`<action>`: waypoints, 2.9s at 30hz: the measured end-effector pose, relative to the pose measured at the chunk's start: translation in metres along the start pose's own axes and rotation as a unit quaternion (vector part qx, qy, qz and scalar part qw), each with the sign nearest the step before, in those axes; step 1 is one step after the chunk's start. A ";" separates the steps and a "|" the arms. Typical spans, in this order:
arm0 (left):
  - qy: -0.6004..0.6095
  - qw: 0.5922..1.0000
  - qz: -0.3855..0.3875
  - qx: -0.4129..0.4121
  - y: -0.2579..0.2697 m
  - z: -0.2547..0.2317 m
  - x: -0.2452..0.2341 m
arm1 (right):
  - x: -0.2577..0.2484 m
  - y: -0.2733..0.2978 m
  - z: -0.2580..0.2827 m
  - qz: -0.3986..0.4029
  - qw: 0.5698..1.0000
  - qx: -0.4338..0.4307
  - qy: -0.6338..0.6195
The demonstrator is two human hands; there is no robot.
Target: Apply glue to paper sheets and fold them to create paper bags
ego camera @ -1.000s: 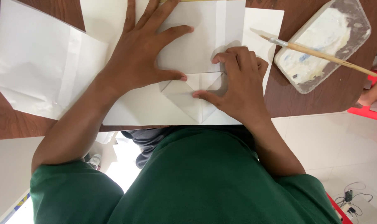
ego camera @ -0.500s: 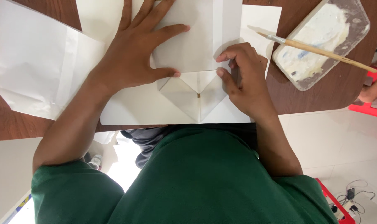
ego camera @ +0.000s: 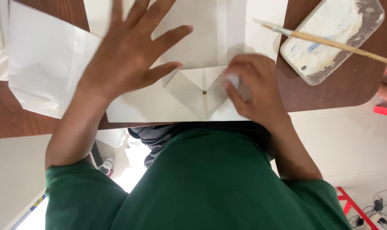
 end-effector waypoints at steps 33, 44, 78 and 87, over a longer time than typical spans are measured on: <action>0.063 0.943 -0.252 -0.206 0.062 -0.118 0.039 | 0.027 0.066 0.009 -0.099 0.989 -0.108 0.038; -0.004 0.943 -0.314 -0.113 0.055 -0.136 0.046 | -0.003 0.055 0.026 -0.120 0.974 -0.188 0.044; 0.159 0.930 -0.228 -0.239 0.050 -0.114 0.054 | 0.014 0.052 -0.010 -0.022 0.996 -0.020 0.088; 0.119 0.925 -0.242 -0.269 0.046 -0.115 0.062 | 0.011 0.042 -0.003 -0.016 0.997 -0.015 0.076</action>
Point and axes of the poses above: each hand's wrist, its own y-axis away from the middle knuckle, its own x-axis out of the palm, z = x × y, the point moved 7 cm from there along -y, towards the middle knuckle, and after that the axes turned 1 degree about z, right-handed, at the moved point
